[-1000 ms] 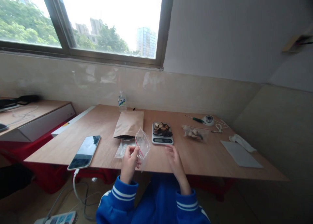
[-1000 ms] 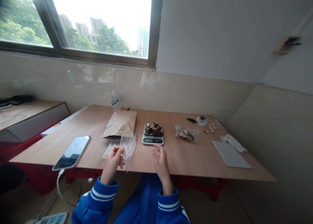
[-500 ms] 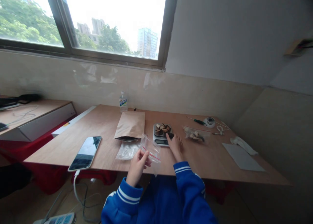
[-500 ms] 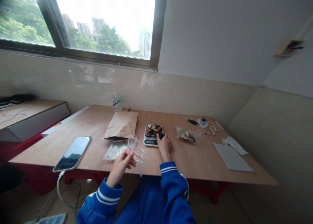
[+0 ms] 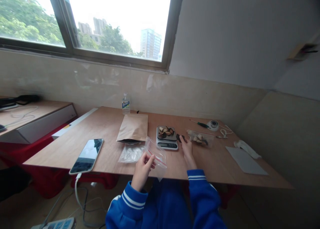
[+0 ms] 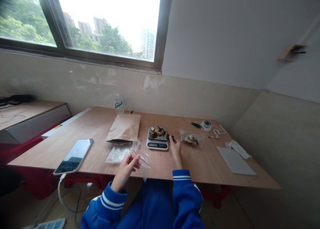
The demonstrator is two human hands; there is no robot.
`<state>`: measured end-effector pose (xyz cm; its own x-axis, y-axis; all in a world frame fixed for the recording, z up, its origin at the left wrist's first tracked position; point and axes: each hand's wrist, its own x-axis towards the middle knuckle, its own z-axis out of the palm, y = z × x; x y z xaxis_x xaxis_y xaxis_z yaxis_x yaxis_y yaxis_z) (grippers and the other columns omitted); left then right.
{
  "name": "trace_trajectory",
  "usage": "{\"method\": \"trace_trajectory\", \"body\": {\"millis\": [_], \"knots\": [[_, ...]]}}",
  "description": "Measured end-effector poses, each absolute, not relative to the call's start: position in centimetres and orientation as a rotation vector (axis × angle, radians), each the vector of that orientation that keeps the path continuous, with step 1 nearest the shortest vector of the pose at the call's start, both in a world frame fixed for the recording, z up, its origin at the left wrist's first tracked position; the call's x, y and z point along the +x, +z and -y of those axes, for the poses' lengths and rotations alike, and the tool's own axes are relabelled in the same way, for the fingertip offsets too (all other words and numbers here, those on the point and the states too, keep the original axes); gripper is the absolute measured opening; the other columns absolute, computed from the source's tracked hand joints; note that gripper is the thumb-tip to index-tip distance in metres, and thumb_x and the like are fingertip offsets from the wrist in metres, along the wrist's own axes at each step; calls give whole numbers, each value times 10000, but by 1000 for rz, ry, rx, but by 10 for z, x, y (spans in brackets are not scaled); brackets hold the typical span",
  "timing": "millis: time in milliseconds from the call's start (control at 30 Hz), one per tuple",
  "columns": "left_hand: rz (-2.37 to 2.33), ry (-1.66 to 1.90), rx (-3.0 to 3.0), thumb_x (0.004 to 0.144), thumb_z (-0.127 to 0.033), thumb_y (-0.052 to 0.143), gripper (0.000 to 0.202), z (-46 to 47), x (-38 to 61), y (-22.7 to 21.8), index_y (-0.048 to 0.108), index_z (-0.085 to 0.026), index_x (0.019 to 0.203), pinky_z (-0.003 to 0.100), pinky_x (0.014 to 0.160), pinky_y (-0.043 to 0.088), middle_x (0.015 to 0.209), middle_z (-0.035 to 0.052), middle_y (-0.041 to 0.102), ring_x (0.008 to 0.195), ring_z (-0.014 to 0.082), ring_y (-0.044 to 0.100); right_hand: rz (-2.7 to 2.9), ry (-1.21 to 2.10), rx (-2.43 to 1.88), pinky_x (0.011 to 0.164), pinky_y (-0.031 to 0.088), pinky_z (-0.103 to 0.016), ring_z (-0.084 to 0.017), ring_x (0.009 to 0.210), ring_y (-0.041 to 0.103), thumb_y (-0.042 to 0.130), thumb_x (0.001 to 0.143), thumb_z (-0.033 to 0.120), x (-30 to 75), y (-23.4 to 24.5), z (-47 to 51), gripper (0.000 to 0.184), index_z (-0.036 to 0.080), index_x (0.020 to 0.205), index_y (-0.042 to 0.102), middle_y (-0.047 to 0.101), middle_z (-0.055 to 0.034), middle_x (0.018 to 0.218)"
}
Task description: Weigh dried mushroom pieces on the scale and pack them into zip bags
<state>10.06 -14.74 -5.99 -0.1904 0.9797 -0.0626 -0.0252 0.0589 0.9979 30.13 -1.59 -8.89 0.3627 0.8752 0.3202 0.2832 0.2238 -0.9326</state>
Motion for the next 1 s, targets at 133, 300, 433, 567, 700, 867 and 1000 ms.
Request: {"method": "trace_trajectory", "body": {"millis": [133,300,433,567,700,867,1000], "knots": [[-1352,1325,1073,703,-566,597,412,146,101,-60,486,-178,618,228,510,402,583,6,596,531,125,560,1264,978,-1150,481,380,-217,-99,500,482,608,723,555,275,-36,59,411,146,763,598,563,25,572],[-1321,1327,1120,731,-560,578,395,147,99,-57,504,-178,668,232,536,421,612,2,597,550,124,564,1596,1100,-1152,572,433,-241,-123,621,557,672,704,446,246,4,89,328,139,820,670,661,-23,735],[-1302,1298,1129,753,-553,553,382,148,96,-53,506,-178,692,233,551,421,621,0,594,556,124,570,1719,852,-1266,732,466,-308,-181,786,609,653,731,349,240,2,91,252,157,892,680,694,-61,877],[-1247,1315,1168,750,-562,556,391,149,96,-51,539,-173,714,242,560,433,631,-3,581,554,121,554,1851,766,-1240,815,468,-337,-200,889,618,641,724,255,233,-8,101,385,193,1103,609,672,-62,1005],[-1179,1329,1185,749,-555,576,393,149,95,-54,538,-168,693,249,571,448,605,-8,559,563,125,547,2061,857,-1095,776,479,-301,-172,834,620,593,760,211,229,-15,112,507,213,1260,514,654,-64,1048],[-1176,1347,1113,754,-572,566,411,148,87,-59,523,-167,699,242,571,441,623,3,575,568,121,548,1856,739,-1078,634,469,-257,-130,663,558,474,871,348,237,-17,92,346,209,1177,557,639,-36,950],[-1187,1394,1110,761,-561,566,398,149,84,-52,499,-177,684,235,566,425,591,-19,544,557,115,534,1772,331,-1215,903,425,-358,-220,1020,537,409,887,311,238,-44,41,316,169,1104,590,582,-113,1116]]}}
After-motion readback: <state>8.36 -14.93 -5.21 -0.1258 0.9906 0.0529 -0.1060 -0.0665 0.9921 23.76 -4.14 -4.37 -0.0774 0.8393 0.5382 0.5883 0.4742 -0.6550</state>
